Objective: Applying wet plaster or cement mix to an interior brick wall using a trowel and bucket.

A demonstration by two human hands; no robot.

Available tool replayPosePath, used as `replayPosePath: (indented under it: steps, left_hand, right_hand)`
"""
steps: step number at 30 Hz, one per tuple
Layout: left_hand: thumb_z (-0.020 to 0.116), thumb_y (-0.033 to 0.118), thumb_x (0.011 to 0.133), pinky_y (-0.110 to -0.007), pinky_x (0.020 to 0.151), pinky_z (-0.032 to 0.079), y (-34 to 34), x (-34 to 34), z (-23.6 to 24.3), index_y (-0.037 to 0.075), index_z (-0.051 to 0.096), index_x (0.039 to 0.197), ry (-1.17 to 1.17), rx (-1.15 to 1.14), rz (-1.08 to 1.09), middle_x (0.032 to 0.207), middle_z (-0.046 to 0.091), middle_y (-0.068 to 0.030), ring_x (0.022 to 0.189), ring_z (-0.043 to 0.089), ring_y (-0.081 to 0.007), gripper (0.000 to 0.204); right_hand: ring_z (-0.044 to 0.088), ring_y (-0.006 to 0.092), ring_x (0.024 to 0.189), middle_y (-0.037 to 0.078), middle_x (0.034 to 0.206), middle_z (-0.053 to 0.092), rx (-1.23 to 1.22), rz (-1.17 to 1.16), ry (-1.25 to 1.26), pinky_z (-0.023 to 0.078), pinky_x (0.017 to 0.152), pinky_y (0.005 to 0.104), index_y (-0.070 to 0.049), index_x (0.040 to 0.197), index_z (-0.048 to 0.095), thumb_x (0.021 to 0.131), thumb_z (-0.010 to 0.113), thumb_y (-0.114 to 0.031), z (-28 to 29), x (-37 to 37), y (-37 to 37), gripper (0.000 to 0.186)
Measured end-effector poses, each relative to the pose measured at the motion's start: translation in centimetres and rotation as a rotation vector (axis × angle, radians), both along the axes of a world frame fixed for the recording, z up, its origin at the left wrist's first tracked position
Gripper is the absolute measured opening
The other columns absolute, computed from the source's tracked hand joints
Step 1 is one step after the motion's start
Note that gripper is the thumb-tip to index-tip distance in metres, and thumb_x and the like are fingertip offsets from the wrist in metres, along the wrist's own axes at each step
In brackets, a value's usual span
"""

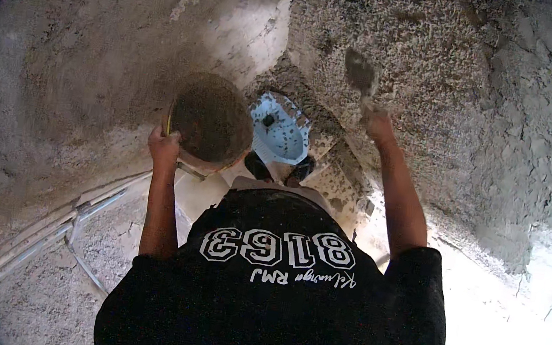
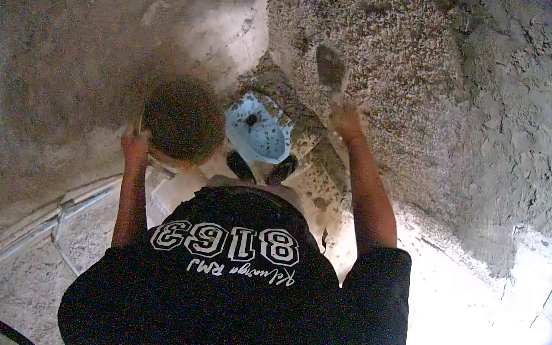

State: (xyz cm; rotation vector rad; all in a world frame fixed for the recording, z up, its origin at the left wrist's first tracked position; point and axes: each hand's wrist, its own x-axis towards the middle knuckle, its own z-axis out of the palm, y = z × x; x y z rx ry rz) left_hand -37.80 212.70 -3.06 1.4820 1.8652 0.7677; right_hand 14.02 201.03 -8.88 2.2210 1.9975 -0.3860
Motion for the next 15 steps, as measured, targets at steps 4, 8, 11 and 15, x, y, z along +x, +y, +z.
replayPosePath:
  steps: [4,8,11,15]
  left_hand:
    - [0.060,0.001,0.069,-0.031,0.066,0.045,-0.2,1.0,0.3,-0.002,0.061,0.086,-0.282,-0.029,0.133,0.076,0.061,-0.0085,0.070,0.057,-0.0172,0.017]
    - [0.060,0.003,0.067,-0.030,0.066,0.045,1.3,2.4,-2.5,-0.002,0.061,0.086,-0.192,-0.126,0.002,0.077,0.061,-0.0077,0.070,0.057,-0.0166,0.020]
    - [0.059,0.004,0.065,-0.029,0.067,0.045,-0.1,-1.8,-4.7,-0.003,0.060,0.087,-0.110,-0.158,0.074,0.079,0.062,-0.0072,0.071,0.057,-0.0165,0.023]
    - [0.059,0.004,0.065,-0.029,0.068,0.046,-1.7,-1.0,-3.8,-0.003,0.060,0.089,-0.198,-0.128,0.148,0.081,0.063,-0.0066,0.071,0.057,-0.0159,0.025]
  right_hand:
    - [0.057,0.0319,0.104,0.015,0.122,0.057,0.060,-0.140,0.440,0.043,0.090,0.0478,-0.009,0.137,0.041,0.084,0.053,-0.026,-6.6,-0.6,-4.2,0.057]
    - [0.057,0.0318,0.105,0.013,0.122,0.058,0.015,0.103,-0.207,0.042,0.091,0.0489,-0.010,0.137,0.041,0.082,0.055,-0.023,-19.6,2.8,-10.7,0.058]
    - [0.059,0.0283,0.099,0.009,0.117,0.060,-0.132,-0.291,0.679,0.044,0.088,0.0476,-0.010,0.137,0.041,0.083,0.057,-0.023,-18.9,-3.0,-9.6,0.058]
    - [0.060,0.0237,0.086,0.006,0.105,0.062,-0.105,-0.991,1.409,0.047,0.073,0.0409,-0.010,0.126,0.051,0.086,0.059,-0.022,-22.2,-3.7,-12.1,0.043]
